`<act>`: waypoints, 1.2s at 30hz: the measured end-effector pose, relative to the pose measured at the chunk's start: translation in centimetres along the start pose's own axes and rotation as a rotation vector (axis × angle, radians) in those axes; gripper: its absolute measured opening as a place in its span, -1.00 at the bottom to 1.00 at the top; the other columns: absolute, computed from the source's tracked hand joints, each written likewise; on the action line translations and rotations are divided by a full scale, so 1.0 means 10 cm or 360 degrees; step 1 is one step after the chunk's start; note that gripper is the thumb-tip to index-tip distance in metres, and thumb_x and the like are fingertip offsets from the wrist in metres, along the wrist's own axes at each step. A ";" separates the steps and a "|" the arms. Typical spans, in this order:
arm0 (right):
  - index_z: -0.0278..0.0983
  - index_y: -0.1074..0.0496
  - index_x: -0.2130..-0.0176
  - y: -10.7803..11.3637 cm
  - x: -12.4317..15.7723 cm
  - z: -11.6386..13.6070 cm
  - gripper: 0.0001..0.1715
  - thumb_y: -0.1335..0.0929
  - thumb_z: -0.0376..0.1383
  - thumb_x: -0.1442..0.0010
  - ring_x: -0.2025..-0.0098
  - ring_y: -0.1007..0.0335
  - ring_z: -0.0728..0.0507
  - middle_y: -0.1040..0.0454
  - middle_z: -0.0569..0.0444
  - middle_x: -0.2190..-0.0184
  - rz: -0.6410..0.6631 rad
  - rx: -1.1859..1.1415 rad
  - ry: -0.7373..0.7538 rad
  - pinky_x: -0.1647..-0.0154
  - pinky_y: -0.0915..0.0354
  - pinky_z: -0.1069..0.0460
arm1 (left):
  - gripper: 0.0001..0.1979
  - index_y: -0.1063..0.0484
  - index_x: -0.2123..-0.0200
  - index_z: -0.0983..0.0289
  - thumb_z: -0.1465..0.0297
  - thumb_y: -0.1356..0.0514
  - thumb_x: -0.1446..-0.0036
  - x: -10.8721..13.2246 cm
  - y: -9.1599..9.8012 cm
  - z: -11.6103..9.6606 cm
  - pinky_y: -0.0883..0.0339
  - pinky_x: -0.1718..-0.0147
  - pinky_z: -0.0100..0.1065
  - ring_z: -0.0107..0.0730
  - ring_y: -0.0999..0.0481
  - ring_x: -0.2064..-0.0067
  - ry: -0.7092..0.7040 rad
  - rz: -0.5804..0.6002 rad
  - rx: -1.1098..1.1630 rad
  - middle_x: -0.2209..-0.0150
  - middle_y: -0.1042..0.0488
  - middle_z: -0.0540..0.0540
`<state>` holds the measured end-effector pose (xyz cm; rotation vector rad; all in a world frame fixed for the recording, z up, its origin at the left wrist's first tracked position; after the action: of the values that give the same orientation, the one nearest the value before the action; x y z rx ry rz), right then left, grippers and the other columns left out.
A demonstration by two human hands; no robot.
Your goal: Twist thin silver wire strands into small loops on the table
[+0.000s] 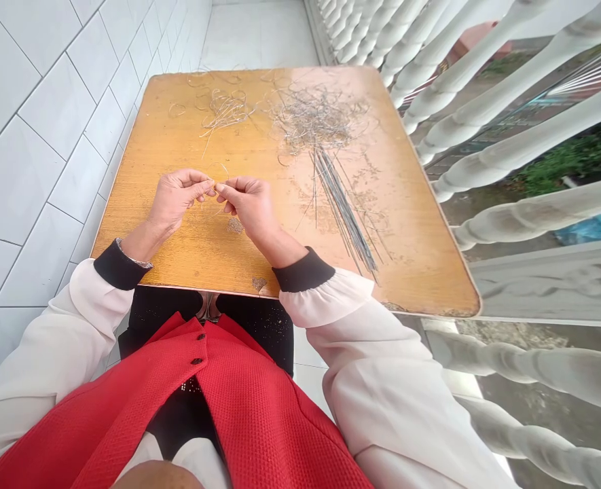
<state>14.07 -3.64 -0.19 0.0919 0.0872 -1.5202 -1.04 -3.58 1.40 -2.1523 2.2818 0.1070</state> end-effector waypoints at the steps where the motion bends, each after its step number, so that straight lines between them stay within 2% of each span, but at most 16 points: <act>1: -0.28 -0.50 0.55 0.01 -0.01 0.00 -0.65 -0.56 -0.34 -0.22 0.61 -0.20 0.10 -0.44 0.17 0.59 -0.0021 0.0032 0.0021 0.61 -0.13 0.17 | -0.77 -0.48 0.46 0.27 0.60 -0.33 -0.23 0.00 0.00 0.00 -0.34 0.35 -0.49 -0.59 -0.51 0.41 0.0021 0.0004 0.0015 0.49 -0.57 -0.04; 9: -0.27 -0.46 0.54 0.04 -0.03 0.00 -0.61 -0.55 -0.28 -0.26 0.59 -0.20 0.08 -0.41 0.17 0.59 -0.0004 0.0167 0.0051 0.56 -0.19 0.14 | -0.78 -0.48 0.42 0.28 0.66 -0.38 -0.13 0.01 0.02 0.01 -0.33 0.35 -0.52 -0.60 -0.56 0.34 0.0063 0.0024 0.0074 0.40 -0.60 -0.03; 15: -0.19 -0.57 0.22 0.26 -0.10 -0.02 -0.76 -0.52 -0.08 -0.30 0.38 -0.45 -0.03 -0.54 0.12 0.36 -0.0284 0.0226 0.0266 0.41 -0.38 0.10 | -0.83 -0.48 0.38 0.25 0.60 -0.36 -0.15 -0.10 0.20 0.06 -0.13 0.50 -0.52 -0.59 -0.57 0.34 0.0087 -0.0196 0.0118 0.37 -0.59 -0.02; 18: -0.22 -0.57 0.20 0.21 -0.15 -0.14 -0.79 -0.53 -0.14 -0.30 0.34 -0.48 -0.03 -0.58 0.09 0.33 -0.0146 0.0156 0.0118 0.37 -0.39 0.10 | -0.84 -0.47 0.37 0.25 0.57 -0.36 -0.16 -0.14 0.24 0.09 -0.09 0.52 -0.50 -0.60 -0.54 0.36 0.0112 -0.0239 0.0193 0.38 -0.59 -0.02; 22: -0.28 -0.57 0.37 -0.01 -0.08 -0.26 -0.76 -0.53 -0.22 -0.31 0.40 -0.49 0.00 -0.62 0.03 0.39 0.0152 -0.0019 -0.0238 0.33 -0.41 0.11 | -0.83 -0.46 0.38 0.26 0.60 -0.34 -0.14 -0.14 0.24 0.13 -0.10 0.49 -0.50 -0.63 -0.53 0.36 0.0127 -0.0311 0.0300 0.39 -0.56 -0.04; 26: -0.28 -0.56 0.37 -0.10 -0.01 -0.24 -0.80 -0.49 -0.32 -0.33 0.40 -0.53 0.03 -0.64 0.05 0.38 0.0143 -0.0140 -0.0290 0.31 -0.42 0.14 | -0.79 -0.44 0.42 0.26 0.64 -0.34 -0.10 -0.11 0.20 0.11 -0.14 0.47 -0.51 -0.63 -0.53 0.37 0.0064 -0.0352 0.0292 0.43 -0.54 -0.07; 29: -0.25 -0.47 0.36 -0.10 -0.01 -0.22 -0.76 -0.45 -0.30 -0.39 0.45 -0.51 0.02 -0.60 0.09 0.42 0.0075 -0.0080 -0.0210 0.37 -0.41 0.12 | -0.76 -0.43 0.46 0.27 0.68 -0.32 -0.09 -0.08 0.17 0.08 -0.17 0.46 -0.52 -0.64 -0.52 0.40 0.0029 -0.0346 0.0237 0.47 -0.52 -0.09; 32: -0.22 -0.44 0.32 -0.08 -0.01 -0.17 -0.77 -0.41 -0.27 -0.42 0.55 -0.40 0.01 -0.51 0.17 0.51 0.0008 0.0153 0.0020 0.44 -0.36 0.09 | -0.75 -0.42 0.48 0.28 0.71 -0.31 -0.08 -0.06 0.13 0.07 -0.20 0.44 -0.52 -0.65 -0.51 0.41 0.0020 -0.0307 0.0181 0.46 -0.54 -0.09; 34: -0.20 -0.48 0.28 -0.07 0.01 -0.12 -0.82 -0.39 -0.27 -0.43 0.56 -0.37 0.00 -0.48 0.19 0.52 -0.0013 0.0364 0.0205 0.39 -0.37 0.06 | -0.76 -0.42 0.48 0.28 0.70 -0.32 -0.07 -0.05 0.10 0.07 -0.22 0.42 -0.51 -0.65 -0.50 0.42 -0.0003 -0.0255 0.0150 0.45 -0.55 -0.09; 36: -0.18 -0.53 0.26 -0.05 0.02 -0.08 -0.82 -0.38 -0.26 -0.43 0.48 -0.42 -0.04 -0.49 0.16 0.48 -0.0016 0.0576 0.0390 0.26 -0.40 0.02 | -0.77 -0.44 0.47 0.28 0.67 -0.35 -0.08 -0.04 0.08 0.08 -0.23 0.42 -0.50 -0.63 -0.50 0.42 -0.0019 -0.0187 0.0121 0.47 -0.55 -0.08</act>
<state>13.57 -3.82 -0.99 0.5676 0.0067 -1.5154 -1.81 -3.05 0.67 -2.2347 2.1105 0.0320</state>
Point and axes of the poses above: each hand's wrist, its own x-axis away from the middle knuckle, its own y-axis out of the back of the hand, z = x × y, the point moved 6 cm from there along -x, towards the middle knuckle
